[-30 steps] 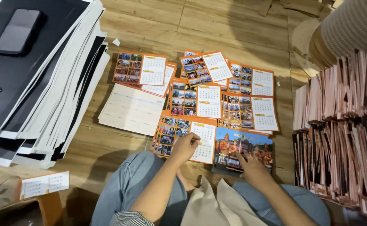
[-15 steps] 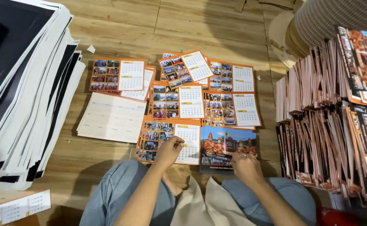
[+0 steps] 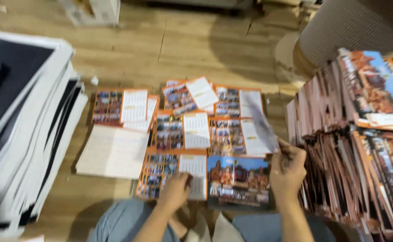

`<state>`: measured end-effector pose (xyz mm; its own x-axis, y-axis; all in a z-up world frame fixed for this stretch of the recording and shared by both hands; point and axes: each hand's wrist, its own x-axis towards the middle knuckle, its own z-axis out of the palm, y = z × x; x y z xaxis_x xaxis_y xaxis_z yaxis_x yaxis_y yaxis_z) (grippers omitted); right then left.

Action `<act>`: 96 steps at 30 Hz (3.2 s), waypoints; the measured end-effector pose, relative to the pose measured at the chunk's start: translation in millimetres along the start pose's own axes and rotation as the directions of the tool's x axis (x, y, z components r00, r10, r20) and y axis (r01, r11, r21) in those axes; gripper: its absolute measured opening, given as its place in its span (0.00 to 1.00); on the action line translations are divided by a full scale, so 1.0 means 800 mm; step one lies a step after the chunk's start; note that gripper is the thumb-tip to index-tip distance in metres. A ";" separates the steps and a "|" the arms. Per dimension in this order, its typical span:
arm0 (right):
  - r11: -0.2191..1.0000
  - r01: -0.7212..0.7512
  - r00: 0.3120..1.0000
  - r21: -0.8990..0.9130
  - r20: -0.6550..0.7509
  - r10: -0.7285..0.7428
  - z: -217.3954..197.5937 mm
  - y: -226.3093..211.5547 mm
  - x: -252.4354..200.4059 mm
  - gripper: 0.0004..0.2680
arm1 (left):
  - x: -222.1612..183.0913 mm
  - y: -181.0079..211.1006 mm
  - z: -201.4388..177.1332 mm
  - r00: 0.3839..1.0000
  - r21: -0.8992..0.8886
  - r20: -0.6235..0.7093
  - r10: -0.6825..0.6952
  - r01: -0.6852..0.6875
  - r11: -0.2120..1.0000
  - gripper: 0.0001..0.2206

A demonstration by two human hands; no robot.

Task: Sorting and stacking printed calendar pages on the floor

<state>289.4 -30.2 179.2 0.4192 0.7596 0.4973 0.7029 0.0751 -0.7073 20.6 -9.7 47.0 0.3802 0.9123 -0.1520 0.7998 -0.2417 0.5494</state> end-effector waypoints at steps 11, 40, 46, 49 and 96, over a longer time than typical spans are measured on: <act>1.000 0.005 0.996 0.012 0.090 -0.006 0.045 0.112 0.032 0.19 | 0.069 0.082 0.025 0.913 0.214 0.247 0.324 -0.377 0.901 0.15; 0.953 -0.293 0.723 0.083 0.671 0.164 0.155 0.210 0.007 0.17 | 0.235 0.062 0.093 0.832 0.598 0.400 0.384 -0.554 0.579 0.06; 0.961 -0.097 0.722 -0.259 0.646 0.247 0.132 0.190 0.023 0.27 | 0.229 0.079 0.078 0.765 0.526 0.014 0.644 -0.554 0.646 0.10; 0.929 -0.168 0.821 -0.330 0.475 0.318 0.119 0.171 0.034 0.23 | 0.222 0.132 0.026 0.609 0.366 -0.208 0.765 -0.677 0.638 0.06; 0.793 -0.548 0.784 0.265 -0.168 0.598 0.079 0.181 0.076 0.15 | 0.393 0.109 0.037 0.879 0.550 0.114 0.463 -0.444 0.707 0.16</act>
<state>380.3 67.9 75.7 0.8451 0.5321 0.0516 0.1759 -0.1857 -0.9667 223.9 246.5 22.6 0.7572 0.6526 0.0272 0.6528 -0.7576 0.0041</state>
